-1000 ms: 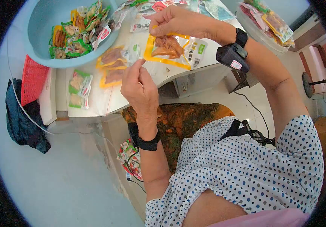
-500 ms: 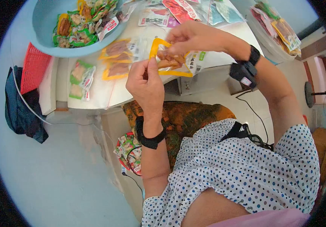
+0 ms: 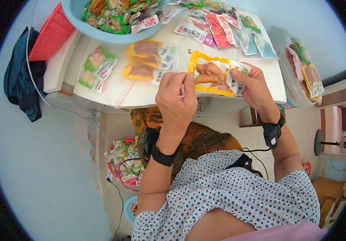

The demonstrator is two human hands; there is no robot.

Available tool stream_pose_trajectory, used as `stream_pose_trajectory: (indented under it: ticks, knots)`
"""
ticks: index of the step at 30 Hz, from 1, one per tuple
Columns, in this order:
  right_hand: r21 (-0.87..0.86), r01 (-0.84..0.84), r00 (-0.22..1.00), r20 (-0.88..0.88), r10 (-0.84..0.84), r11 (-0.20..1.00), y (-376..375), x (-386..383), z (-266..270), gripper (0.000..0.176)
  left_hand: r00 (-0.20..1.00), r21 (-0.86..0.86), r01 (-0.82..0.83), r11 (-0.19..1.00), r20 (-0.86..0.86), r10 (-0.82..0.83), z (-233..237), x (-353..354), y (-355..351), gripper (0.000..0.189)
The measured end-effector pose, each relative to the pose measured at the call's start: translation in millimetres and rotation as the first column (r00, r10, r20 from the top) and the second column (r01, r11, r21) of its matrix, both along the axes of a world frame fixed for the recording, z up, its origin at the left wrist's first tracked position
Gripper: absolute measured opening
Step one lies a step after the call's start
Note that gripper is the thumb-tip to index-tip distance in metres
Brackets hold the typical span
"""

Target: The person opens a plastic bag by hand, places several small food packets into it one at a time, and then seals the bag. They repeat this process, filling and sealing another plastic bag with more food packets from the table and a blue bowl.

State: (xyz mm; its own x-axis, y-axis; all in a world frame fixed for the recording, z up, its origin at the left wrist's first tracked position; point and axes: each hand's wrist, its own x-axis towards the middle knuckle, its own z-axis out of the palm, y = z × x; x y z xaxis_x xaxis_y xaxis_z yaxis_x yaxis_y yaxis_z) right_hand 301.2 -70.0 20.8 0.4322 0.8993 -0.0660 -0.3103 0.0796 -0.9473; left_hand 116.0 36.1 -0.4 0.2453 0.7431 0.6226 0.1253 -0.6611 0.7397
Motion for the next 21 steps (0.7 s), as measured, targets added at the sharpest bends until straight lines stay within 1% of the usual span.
stream_pose_trajectory:
  ticks: [3, 4, 7, 10, 13, 16, 19, 21]
  knots:
    - [-0.031, 0.016, 0.999, 0.044, -0.015, 0.999, 1, 8, 7, 0.025, 0.998, 0.117, -0.058, 0.991, -0.009, 0.06, -1, 1, 0, 0.006]
    - [-0.05, 0.014, 0.998, 0.061, -0.011, 0.999, 1, 9, 11, 0.025, 0.997, 0.15, -0.08, 0.985, -0.005, 0.082, -1, 1, 0, 0.008]
    - [-0.055, 0.012, 0.997, 0.073, -0.008, 0.998, 3, 10, 9, 0.025, 0.991, 0.208, -0.096, 0.973, -0.071, 0.113, 0, -1, -2, 0.014]
    - [-0.046, -0.003, 0.997, 0.081, 0.007, 0.999, 8, 3, 14, 0.025, 0.988, 0.234, -0.087, 0.968, -0.103, 0.114, 2, -2, -5, 0.021]
    - [-0.025, -0.019, 0.991, 0.128, 0.022, 0.999, 12, 0, 18, 0.022, 0.977, 0.356, -0.101, 0.929, -0.139, 0.16, -1, -2, -4, 0.032]
    - [-0.079, -0.019, 0.959, 0.281, 0.04, 0.997, 13, -3, 23, 0.02, 0.976, 0.413, -0.111, 0.904, -0.125, 0.178, 2, -4, -4, 0.031]
    - [-0.12, -0.048, 0.968, 0.24, 0.076, 0.992, 16, -11, 32, 0.021, 0.985, 0.358, -0.081, 0.93, -0.112, 0.129, 5, -4, -6, 0.032]
    - [-0.095, -0.093, 0.985, 0.137, 0.106, 0.991, 21, -18, 28, 0.023, 0.987, 0.373, -0.081, 0.924, -0.099, 0.127, 4, 0, -7, 0.032]
